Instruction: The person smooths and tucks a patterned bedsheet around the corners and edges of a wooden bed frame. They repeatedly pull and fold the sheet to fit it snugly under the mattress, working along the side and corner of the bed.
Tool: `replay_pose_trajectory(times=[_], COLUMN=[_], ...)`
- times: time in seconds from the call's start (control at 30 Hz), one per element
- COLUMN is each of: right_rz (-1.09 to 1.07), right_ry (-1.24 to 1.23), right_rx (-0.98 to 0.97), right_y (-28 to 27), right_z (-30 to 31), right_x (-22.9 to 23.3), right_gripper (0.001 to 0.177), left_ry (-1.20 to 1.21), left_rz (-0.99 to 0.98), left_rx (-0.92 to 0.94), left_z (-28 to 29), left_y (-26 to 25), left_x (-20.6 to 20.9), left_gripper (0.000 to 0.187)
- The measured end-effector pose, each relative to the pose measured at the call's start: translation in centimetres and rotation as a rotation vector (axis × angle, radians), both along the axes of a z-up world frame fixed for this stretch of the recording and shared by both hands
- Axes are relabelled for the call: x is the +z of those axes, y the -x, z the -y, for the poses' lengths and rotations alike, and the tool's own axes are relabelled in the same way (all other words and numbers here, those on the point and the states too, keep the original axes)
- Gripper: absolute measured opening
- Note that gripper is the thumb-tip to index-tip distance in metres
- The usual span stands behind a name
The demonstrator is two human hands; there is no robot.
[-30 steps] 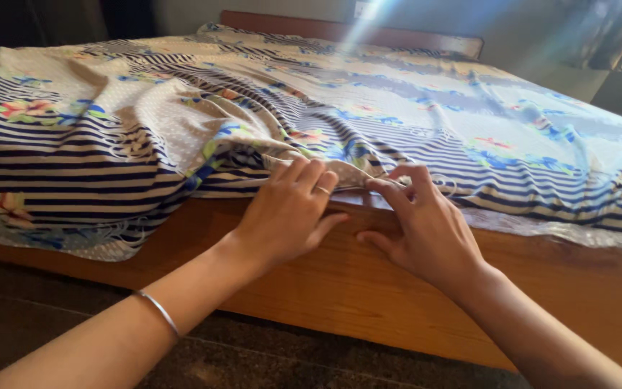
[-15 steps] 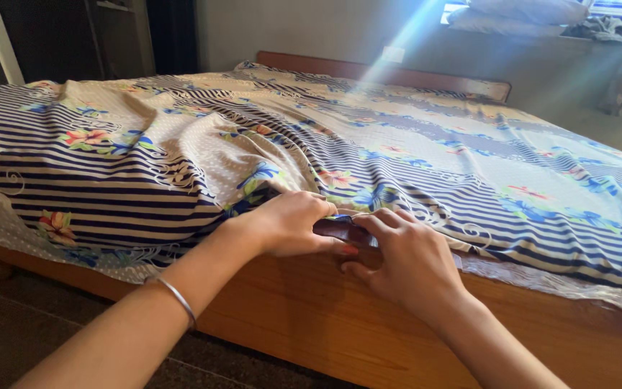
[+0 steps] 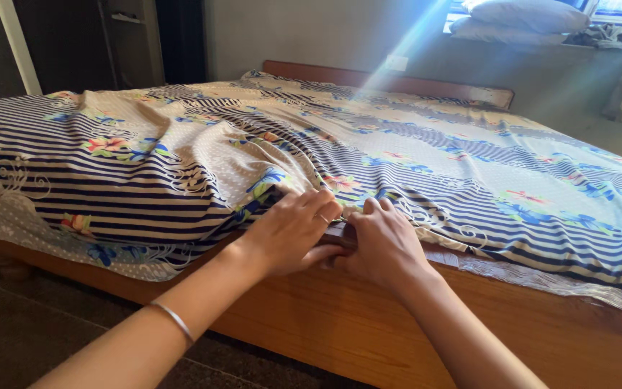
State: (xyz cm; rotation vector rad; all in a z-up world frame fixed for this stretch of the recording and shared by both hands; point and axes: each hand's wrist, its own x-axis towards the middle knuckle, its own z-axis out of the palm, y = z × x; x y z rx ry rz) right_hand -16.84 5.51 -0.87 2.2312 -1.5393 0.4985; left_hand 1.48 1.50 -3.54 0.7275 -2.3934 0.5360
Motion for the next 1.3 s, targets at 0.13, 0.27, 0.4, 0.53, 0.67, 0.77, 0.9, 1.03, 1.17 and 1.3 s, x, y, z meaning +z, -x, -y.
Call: replay_pose_trajectory(times=[0.13,0.27,0.4,0.53,0.67,0.77,0.9,1.03,1.17,1.3], right_rz=[0.213,0.441,0.218,0.124,0.094,0.031,-0.040,0.056,0.329,0.208], right_ry=[0.001,0.080,0.044,-0.021,-0.117,-0.105,-0.067,0.041,0.164,0.269], right_rx=[0.009,0.096,0.204,0.199,0.095,0.019,0.018,0.074,0.218,0.337], right_y=[1.3,2.5,2.0,-0.3,-1.6,-2.6,-3.2,-3.3,-2.7,-3.5], right_z=[-1.2,-2.4,-2.0,-0.8,0.3,1.0,2.0,1.1,0.0,0.3], right_x=[-0.5,-0.6,-1.0,-0.9,-0.4,-0.8,-0.9,-1.8,-2.6,-2.7], right_gripper=[0.070,0.059,0.062,0.067,0.070,0.071,0.064,0.072,0.053,0.055], left_ry=[0.089,0.014,-0.337,-0.577,-0.619,-0.315,0.170,0.217,-0.002,-0.070], left_rz=[-0.010,-0.056,0.127,0.160,0.135,0.040,-0.059,-0.102,-0.096,-0.163], left_rx=[-0.094,-0.009,0.257,0.153,0.249,0.174,0.051,0.196,0.280,0.237], left_z=[0.8,1.1,1.5,2.8,3.9,2.8,0.6,-0.9,-0.8,1.0], left_y=[-1.4,-0.8,1.1,0.7,1.0,0.0,-2.7,-5.8,-7.3,-7.3], left_x=[-1.3,-1.9,1.1,3.4,2.7,0.5,-1.1,-0.9,-1.0,-0.6], left_gripper=[0.038,0.046,0.070,0.081,0.068,0.060,0.060,0.055,0.062,0.073])
